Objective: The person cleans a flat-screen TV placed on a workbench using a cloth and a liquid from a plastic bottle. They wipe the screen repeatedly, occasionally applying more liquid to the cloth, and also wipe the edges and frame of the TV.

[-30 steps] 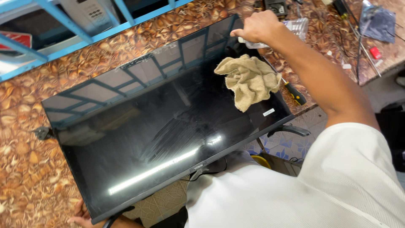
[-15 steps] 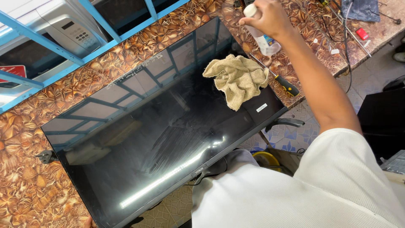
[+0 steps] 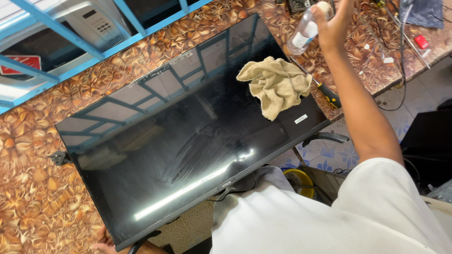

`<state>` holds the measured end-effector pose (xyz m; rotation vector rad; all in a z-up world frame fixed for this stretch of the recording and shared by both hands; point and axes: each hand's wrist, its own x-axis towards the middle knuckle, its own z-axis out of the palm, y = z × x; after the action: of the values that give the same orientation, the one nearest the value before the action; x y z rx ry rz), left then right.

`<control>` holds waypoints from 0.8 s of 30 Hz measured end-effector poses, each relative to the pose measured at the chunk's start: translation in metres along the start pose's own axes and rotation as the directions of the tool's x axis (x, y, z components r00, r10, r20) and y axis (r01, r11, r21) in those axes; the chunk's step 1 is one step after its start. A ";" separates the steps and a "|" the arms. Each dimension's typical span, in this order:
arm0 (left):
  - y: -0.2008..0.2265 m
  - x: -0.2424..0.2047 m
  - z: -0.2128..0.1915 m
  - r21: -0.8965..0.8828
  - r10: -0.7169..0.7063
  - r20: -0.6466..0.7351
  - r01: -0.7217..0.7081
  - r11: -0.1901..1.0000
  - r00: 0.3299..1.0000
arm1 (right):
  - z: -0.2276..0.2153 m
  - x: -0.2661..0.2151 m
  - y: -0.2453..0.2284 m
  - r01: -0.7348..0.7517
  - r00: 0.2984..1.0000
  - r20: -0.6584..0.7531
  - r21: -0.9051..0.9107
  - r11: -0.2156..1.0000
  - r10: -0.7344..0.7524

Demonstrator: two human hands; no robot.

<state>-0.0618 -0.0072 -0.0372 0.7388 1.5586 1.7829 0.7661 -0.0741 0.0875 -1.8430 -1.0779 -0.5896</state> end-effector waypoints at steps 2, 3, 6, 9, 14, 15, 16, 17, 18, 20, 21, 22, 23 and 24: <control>-0.007 -0.002 0.026 0.000 -0.007 -0.019 0.007 1.000 1.000 | 0.003 0.000 -0.008 0.036 0.996 -0.080 -0.018 0.999 -0.037; -0.008 -0.001 0.025 -0.065 -0.032 0.022 0.033 0.997 0.999 | 0.007 -0.004 -0.014 0.017 0.996 -0.089 -0.040 0.999 -0.021; -0.013 0.002 0.021 -0.159 -0.046 0.091 0.060 0.985 0.995 | 0.003 0.007 -0.097 0.090 0.980 0.163 0.132 0.987 -0.112; -0.022 0.005 0.013 -0.177 -0.042 0.101 0.060 0.982 0.994 | 0.019 -0.004 -0.143 0.180 0.756 0.580 0.261 0.948 -0.303; -0.029 0.005 0.010 -0.188 -0.064 0.062 0.074 0.979 0.996 | 0.057 -0.035 -0.118 0.494 0.365 0.856 0.155 0.856 -0.366; -0.028 0.004 0.009 -0.199 -0.059 0.083 0.075 0.977 0.995 | 0.063 -0.037 -0.111 0.446 0.386 0.865 0.128 0.886 -0.319; -0.027 0.002 0.010 -0.212 -0.055 0.104 0.076 0.974 0.993 | 0.069 -0.038 -0.104 0.397 0.405 0.874 0.098 0.913 -0.270; -0.028 0.003 0.011 -0.213 -0.056 0.096 0.076 0.974 0.994 | 0.072 -0.031 -0.105 0.401 0.399 0.874 0.104 0.910 -0.276; -0.028 0.004 0.011 -0.208 -0.056 0.072 0.070 0.976 0.996 | 0.075 -0.023 -0.107 0.239 0.533 0.833 0.018 0.971 -0.147; -0.028 0.004 0.011 -0.201 -0.058 0.045 0.066 0.977 0.997 | 0.083 -0.011 -0.102 0.062 0.631 0.775 -0.050 0.997 0.000; -0.027 0.004 0.011 -0.160 -0.041 0.037 0.046 0.986 0.998 | 0.089 -0.006 -0.095 0.138 0.683 0.725 -0.007 0.990 -0.090; -0.026 0.004 0.012 -0.120 -0.023 0.033 0.027 0.992 0.999 | 0.095 0.000 -0.087 0.216 0.725 0.665 0.029 0.976 -0.181; -0.027 0.003 0.012 -0.121 -0.024 0.033 0.028 0.992 0.999 | 0.097 -0.002 -0.085 0.218 0.724 0.665 0.029 0.976 -0.181; -0.028 0.003 0.012 -0.127 -0.029 0.030 0.032 0.991 0.999 | 0.100 -0.005 -0.083 0.222 0.700 0.690 0.033 0.974 -0.183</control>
<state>-0.0513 0.0048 -0.0632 0.6719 1.4160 1.8231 0.6888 0.0299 0.0732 -2.0586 -1.7930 -0.0101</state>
